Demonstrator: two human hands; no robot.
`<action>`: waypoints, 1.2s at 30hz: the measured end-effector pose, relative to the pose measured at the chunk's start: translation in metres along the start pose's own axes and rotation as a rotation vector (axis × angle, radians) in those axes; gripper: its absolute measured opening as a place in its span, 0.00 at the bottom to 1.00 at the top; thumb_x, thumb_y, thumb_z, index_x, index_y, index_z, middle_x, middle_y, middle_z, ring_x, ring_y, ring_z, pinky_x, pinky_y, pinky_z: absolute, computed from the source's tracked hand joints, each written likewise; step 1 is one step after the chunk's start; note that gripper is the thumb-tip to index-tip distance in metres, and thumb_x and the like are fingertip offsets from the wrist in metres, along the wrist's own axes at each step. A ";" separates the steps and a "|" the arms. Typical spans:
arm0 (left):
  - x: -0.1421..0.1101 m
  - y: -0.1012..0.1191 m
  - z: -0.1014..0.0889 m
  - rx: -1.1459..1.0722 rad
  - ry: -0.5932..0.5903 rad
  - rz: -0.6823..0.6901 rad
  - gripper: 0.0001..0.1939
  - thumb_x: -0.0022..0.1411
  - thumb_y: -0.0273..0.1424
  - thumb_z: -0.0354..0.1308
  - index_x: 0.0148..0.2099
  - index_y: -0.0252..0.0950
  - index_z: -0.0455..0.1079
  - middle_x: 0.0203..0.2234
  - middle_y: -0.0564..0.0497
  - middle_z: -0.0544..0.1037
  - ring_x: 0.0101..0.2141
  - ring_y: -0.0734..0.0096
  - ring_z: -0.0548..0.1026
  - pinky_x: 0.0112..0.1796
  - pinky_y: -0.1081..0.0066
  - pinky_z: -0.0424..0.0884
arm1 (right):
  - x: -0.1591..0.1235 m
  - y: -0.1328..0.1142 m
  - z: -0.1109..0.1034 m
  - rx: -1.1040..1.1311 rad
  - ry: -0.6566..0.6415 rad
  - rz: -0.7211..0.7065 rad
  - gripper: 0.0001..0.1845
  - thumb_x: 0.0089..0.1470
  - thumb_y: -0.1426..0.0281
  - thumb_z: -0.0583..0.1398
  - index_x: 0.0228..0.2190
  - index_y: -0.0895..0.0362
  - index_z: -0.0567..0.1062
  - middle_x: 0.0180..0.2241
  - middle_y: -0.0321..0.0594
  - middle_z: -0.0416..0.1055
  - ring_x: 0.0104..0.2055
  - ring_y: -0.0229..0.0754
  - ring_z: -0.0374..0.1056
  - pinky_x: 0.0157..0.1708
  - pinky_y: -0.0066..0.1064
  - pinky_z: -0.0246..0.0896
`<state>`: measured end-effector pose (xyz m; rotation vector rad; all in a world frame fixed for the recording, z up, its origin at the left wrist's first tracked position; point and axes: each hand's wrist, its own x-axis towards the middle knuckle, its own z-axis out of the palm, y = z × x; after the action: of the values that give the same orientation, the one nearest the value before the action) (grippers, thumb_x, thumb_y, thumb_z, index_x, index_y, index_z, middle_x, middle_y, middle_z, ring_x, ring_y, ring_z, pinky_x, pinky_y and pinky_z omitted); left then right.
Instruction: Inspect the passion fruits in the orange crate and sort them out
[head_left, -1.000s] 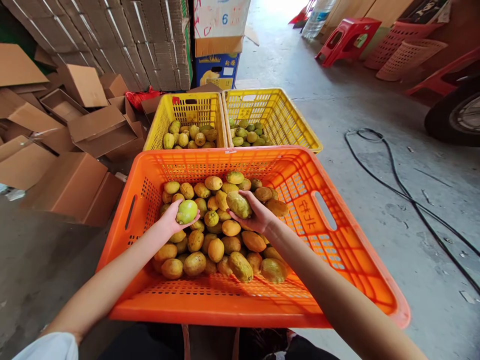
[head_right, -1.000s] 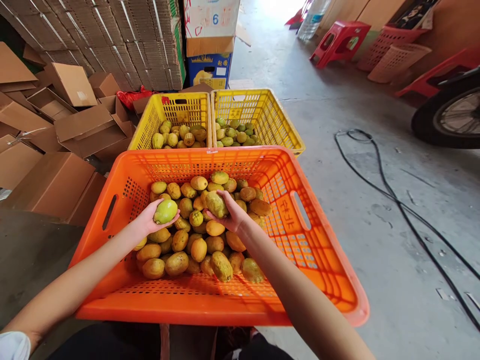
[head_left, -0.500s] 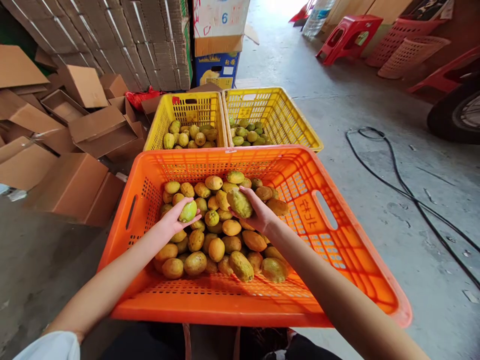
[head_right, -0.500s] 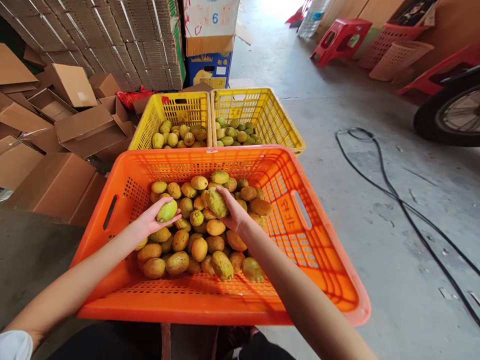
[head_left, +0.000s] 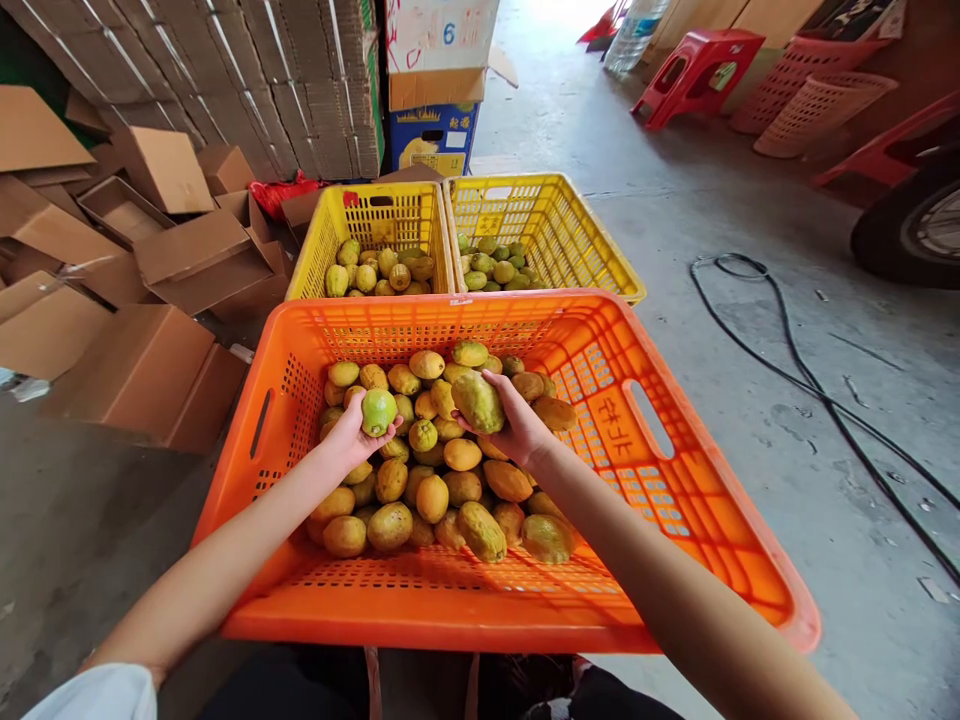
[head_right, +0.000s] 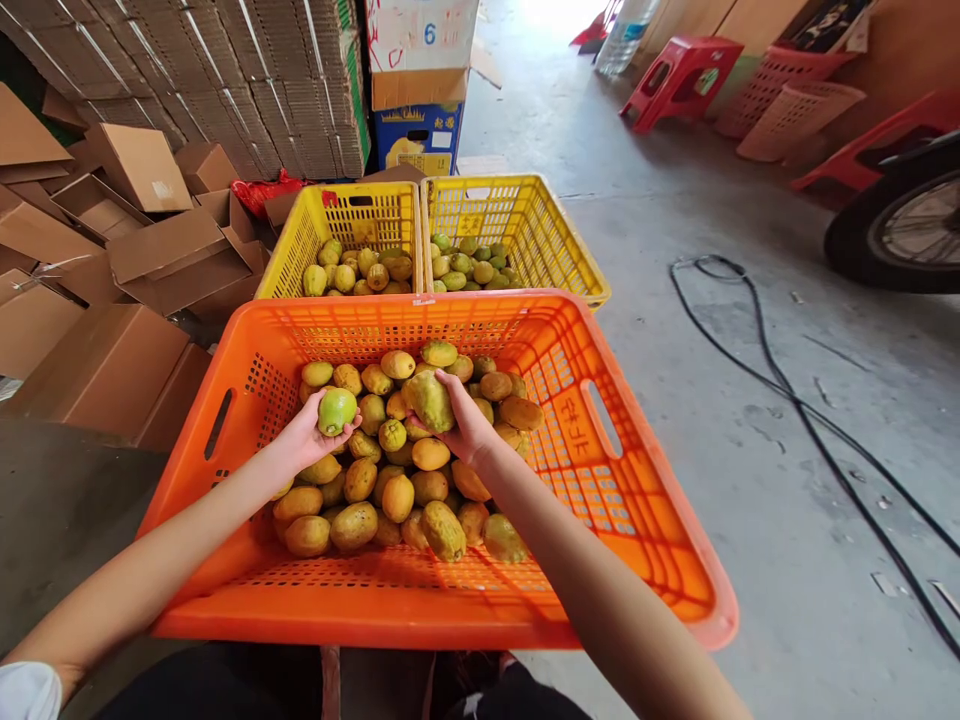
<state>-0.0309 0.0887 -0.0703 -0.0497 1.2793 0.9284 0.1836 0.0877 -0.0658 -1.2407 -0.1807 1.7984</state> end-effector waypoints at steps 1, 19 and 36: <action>0.000 0.000 0.000 -0.012 -0.001 0.013 0.13 0.79 0.35 0.49 0.44 0.35 0.69 0.30 0.46 0.78 0.26 0.68 0.79 0.21 0.76 0.75 | 0.000 0.000 0.000 0.001 -0.010 0.006 0.07 0.65 0.64 0.59 0.42 0.52 0.74 0.35 0.39 0.80 0.37 0.47 0.79 0.36 0.39 0.83; -0.009 0.000 -0.002 0.247 -0.164 -0.044 0.06 0.71 0.27 0.60 0.37 0.34 0.73 0.28 0.47 0.79 0.26 0.69 0.77 0.28 0.72 0.75 | 0.000 0.006 -0.006 -0.099 -0.093 -0.019 0.08 0.64 0.63 0.63 0.43 0.52 0.75 0.37 0.40 0.80 0.36 0.46 0.79 0.36 0.37 0.79; 0.000 0.001 -0.001 0.034 -0.116 -0.059 0.11 0.74 0.32 0.56 0.49 0.29 0.73 0.31 0.40 0.82 0.29 0.62 0.82 0.29 0.67 0.83 | 0.012 0.008 -0.010 -0.083 0.013 -0.025 0.08 0.61 0.62 0.60 0.36 0.54 0.75 0.31 0.41 0.80 0.39 0.49 0.80 0.36 0.37 0.81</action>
<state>-0.0321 0.0884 -0.0700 -0.0061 1.1798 0.8469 0.1857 0.0880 -0.0833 -1.3024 -0.2647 1.7769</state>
